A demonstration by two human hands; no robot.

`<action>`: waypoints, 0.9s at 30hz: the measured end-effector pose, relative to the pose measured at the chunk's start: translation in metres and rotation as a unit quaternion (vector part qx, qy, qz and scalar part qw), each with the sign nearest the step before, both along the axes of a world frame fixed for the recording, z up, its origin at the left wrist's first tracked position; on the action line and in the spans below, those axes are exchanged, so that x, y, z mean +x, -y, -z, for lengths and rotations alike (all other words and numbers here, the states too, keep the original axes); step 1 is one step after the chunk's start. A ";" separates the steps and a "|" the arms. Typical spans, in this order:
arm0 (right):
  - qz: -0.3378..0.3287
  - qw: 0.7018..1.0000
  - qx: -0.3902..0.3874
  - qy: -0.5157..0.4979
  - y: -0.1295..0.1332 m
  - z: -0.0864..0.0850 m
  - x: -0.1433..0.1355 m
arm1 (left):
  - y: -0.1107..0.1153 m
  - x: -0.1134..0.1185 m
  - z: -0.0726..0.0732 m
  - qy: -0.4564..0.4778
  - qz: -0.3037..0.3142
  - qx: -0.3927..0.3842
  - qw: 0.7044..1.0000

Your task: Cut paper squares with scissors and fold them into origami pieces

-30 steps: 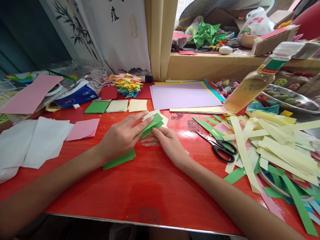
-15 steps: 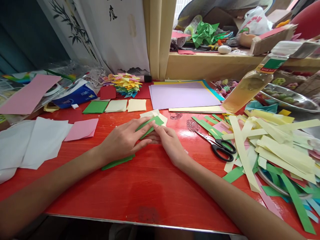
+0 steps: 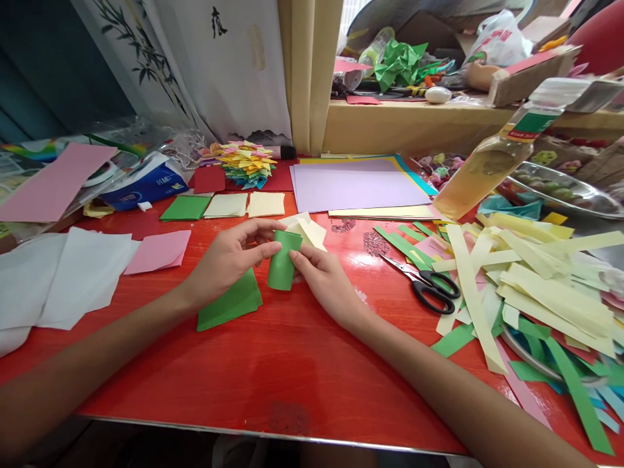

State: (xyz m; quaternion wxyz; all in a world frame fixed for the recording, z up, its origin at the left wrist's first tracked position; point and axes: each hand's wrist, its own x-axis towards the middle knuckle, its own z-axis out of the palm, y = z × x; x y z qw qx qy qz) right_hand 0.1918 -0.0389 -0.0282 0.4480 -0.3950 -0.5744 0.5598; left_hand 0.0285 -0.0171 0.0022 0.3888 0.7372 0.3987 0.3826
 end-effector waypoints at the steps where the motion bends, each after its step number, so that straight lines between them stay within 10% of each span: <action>1: 0.011 1.000 0.008 0.006 0.000 0.001 0.001 | 0.000 0.000 0.000 -0.001 -0.002 -0.004 1.000; 27: 0.047 0.997 0.033 0.046 0.000 0.000 0.002 | 0.004 0.003 -0.002 -0.012 -0.019 -0.007 1.000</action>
